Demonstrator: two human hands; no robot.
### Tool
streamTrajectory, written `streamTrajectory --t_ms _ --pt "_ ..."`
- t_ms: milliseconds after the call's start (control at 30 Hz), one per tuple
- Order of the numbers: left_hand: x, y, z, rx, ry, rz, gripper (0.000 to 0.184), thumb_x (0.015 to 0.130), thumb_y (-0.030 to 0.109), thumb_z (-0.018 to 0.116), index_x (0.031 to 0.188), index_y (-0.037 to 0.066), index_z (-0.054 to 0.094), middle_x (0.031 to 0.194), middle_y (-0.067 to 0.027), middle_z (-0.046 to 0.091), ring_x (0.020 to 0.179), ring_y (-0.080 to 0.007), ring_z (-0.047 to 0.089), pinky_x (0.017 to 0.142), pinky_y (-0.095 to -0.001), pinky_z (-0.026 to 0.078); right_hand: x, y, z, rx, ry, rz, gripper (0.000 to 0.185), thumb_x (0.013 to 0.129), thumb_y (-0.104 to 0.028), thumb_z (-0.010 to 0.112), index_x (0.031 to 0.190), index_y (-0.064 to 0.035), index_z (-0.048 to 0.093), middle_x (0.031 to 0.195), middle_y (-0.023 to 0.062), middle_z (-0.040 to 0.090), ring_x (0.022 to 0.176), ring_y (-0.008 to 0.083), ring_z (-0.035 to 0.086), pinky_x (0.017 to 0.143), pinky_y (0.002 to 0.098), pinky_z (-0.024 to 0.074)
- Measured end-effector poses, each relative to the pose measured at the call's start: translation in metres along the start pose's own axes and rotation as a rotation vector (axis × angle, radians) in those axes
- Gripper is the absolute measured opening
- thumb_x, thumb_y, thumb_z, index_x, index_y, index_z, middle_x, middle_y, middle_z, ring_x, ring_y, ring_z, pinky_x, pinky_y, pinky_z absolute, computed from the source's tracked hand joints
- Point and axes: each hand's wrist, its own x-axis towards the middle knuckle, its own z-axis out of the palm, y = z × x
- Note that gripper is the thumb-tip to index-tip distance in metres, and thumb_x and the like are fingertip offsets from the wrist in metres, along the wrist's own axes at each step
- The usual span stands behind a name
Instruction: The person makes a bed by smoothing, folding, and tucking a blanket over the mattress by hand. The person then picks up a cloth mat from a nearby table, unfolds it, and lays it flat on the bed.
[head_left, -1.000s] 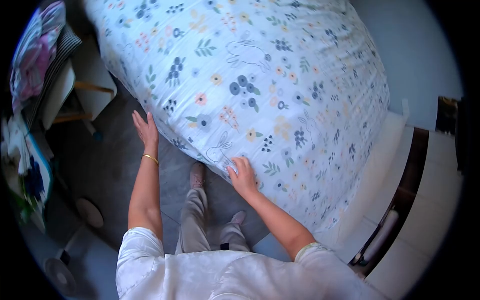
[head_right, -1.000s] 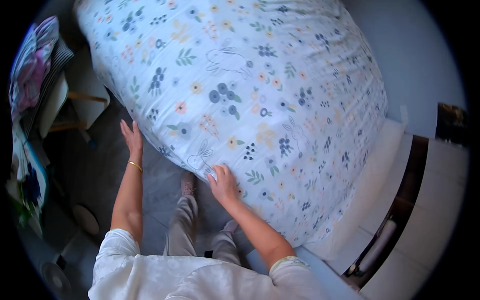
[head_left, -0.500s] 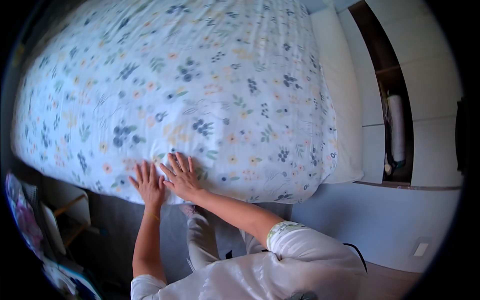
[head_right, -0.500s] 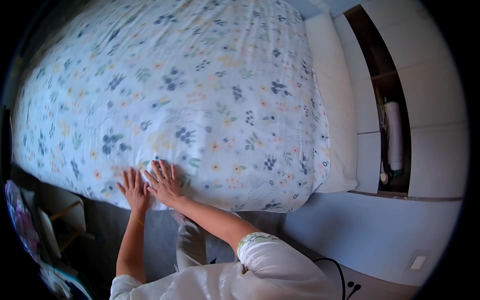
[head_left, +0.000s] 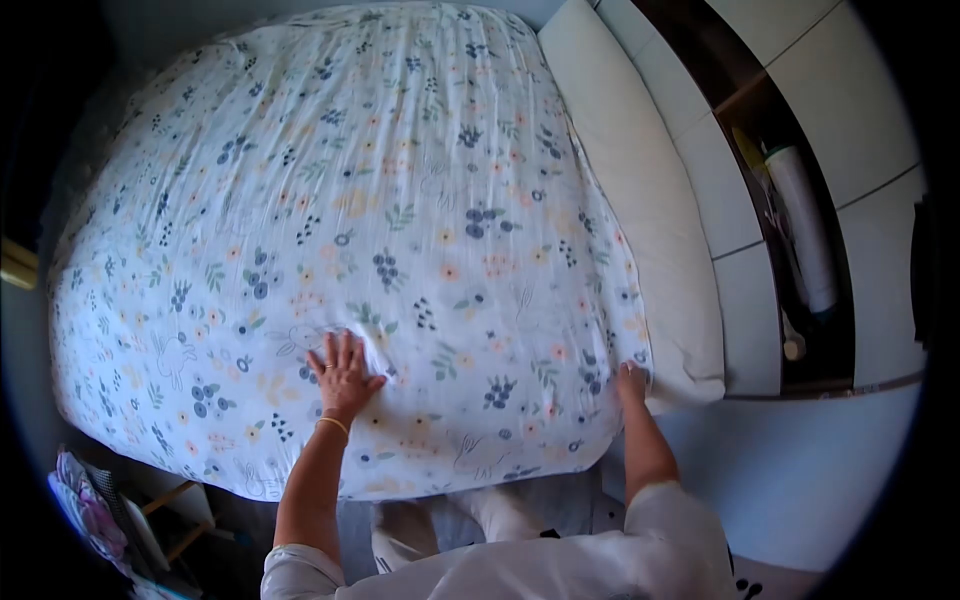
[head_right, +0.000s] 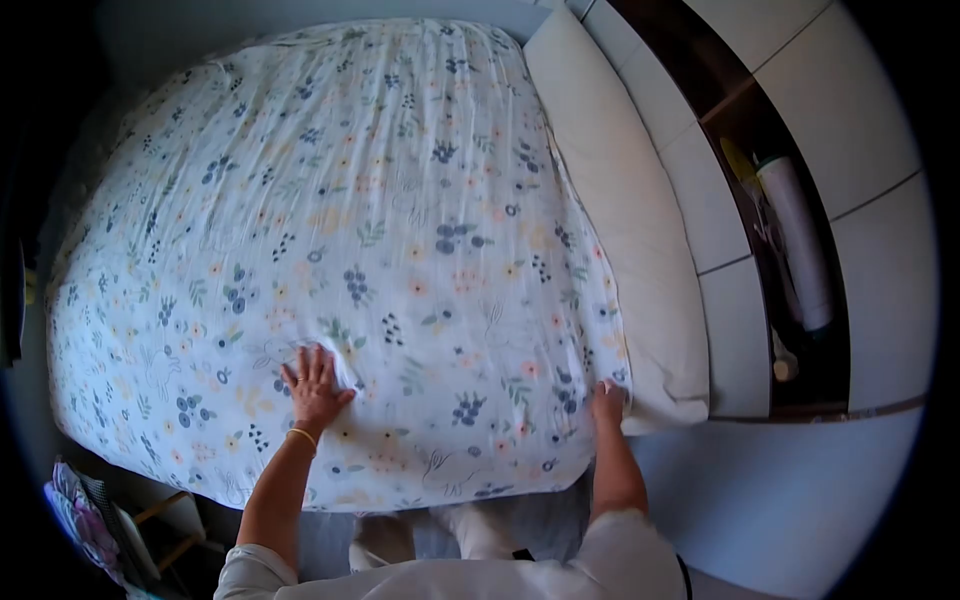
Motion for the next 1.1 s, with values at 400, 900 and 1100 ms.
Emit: streamTrajectory --t_ms 400,900,1100 --pt "0.085 0.086 -0.012 0.211 -0.353 0.036 0.093 0.063 0.067 0.064 0.141 0.031 0.029 0.151 -0.0015 0.013 0.139 -0.0358 0.008 0.104 -0.0653 0.008 0.051 -0.087 0.016 -0.247 -0.326 -0.114 0.049 0.082 -0.031 0.045 0.120 0.0000 0.052 0.109 0.0276 0.057 0.096 0.0393 0.057 0.086 0.0444 0.0444" --pt "0.127 0.110 -0.031 0.357 -0.710 -0.081 0.090 0.063 0.059 0.071 0.139 0.029 0.033 0.149 -0.0069 0.022 0.131 -0.0459 0.023 0.102 -0.0640 0.017 0.045 -0.311 0.041 -0.226 -0.150 -0.744 0.060 0.082 -0.041 0.057 0.131 -0.0089 0.044 0.131 0.0238 0.042 0.122 0.0371 0.040 0.100 0.0440 0.0333" --pt "0.177 0.042 -0.077 0.006 -0.202 -0.016 0.076 0.077 0.060 0.056 0.136 0.016 0.038 0.145 -0.0116 0.028 0.133 -0.0358 0.024 0.104 -0.0619 0.016 0.044 -0.432 0.145 -0.584 -0.142 -0.443 0.077 0.084 -0.060 0.045 0.145 -0.0203 0.020 0.150 0.0204 0.005 0.137 0.0412 0.001 0.105 0.0594 0.0087"
